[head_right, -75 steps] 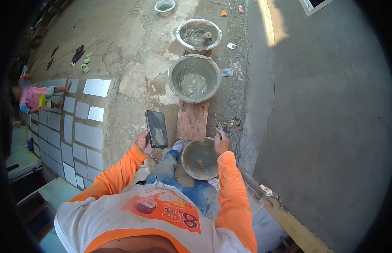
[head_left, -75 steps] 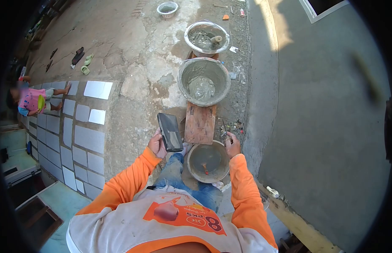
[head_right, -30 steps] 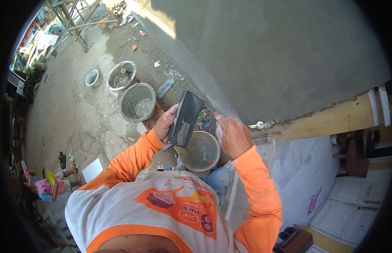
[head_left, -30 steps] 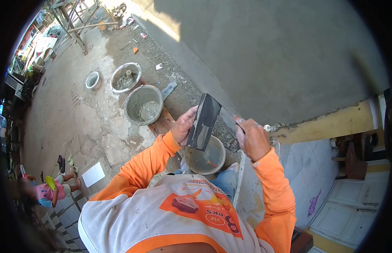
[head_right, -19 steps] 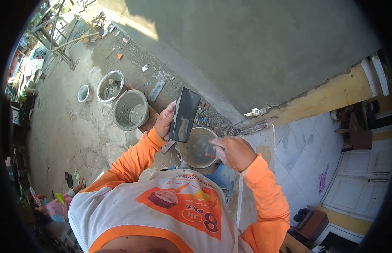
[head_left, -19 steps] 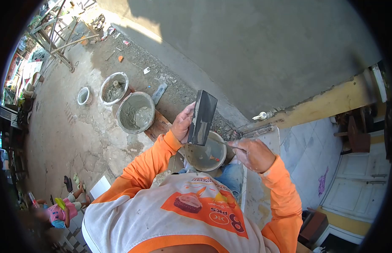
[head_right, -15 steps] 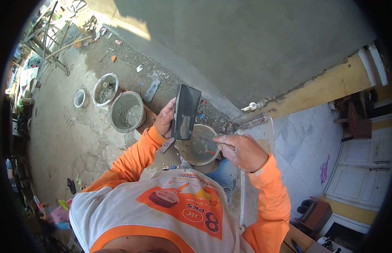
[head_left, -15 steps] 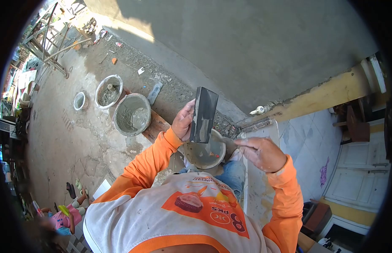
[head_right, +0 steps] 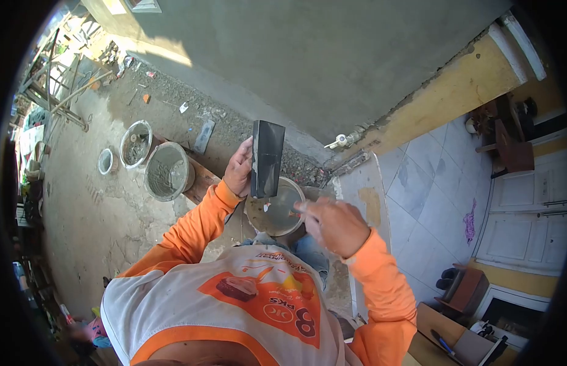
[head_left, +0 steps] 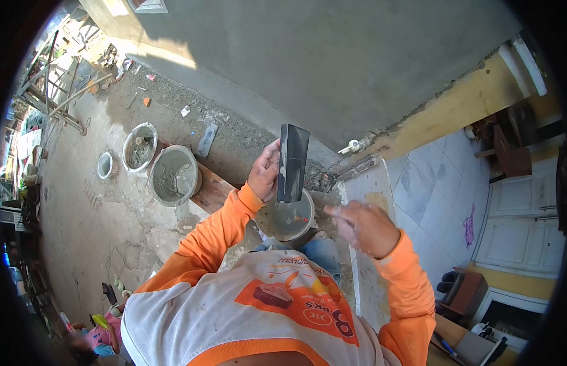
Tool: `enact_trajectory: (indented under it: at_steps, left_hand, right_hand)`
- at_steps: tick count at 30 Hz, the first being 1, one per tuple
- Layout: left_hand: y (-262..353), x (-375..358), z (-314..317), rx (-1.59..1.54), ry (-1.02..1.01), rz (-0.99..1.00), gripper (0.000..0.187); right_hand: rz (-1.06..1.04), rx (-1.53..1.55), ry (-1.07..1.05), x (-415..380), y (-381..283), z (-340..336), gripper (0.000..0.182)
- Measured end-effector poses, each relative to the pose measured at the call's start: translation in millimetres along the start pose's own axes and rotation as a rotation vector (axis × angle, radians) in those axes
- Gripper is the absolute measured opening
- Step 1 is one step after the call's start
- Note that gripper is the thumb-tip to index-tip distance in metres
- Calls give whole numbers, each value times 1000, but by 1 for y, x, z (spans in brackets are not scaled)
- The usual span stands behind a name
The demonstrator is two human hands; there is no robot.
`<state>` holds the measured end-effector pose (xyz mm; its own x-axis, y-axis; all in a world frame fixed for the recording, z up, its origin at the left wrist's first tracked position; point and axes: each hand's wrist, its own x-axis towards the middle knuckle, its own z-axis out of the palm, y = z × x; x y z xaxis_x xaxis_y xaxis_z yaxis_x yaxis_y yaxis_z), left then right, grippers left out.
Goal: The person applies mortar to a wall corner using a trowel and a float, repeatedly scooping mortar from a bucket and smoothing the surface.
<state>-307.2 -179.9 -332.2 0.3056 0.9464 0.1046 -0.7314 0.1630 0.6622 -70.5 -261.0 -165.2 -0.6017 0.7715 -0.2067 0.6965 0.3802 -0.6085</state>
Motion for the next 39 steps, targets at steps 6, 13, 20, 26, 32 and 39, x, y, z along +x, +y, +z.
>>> enact_trajectory:
  at_steps: [6, 13, 20, 26, 32, 39]
  left_hand:
    - [-32, 6, 36, 25, -29, -49, 76]
    - [-71, 12, 72, 76, -8, -39, 72]
    - [-89, 15, 132, 91, -66, -53, 69]
    - [-76, 28, 147, 121, 10, 68, 69]
    - [-57, 37, 121, 443, 66, -11, 57]
    - [-36, 42, 148, 140, -63, 65, 31]
  right_hand:
    - [67, -103, 352, -7, 47, -25, 26]
    - [-14, 96, 144, -83, 76, -9, 24]
    - [20, -109, 422, -96, 113, -68, 25]
    - [-25, 46, -118, -155, 119, -51, 25]
    - [296, 472, 542, -205, 180, -7, 28]
    - [470, 865, 708, -210, 193, 60, 29]
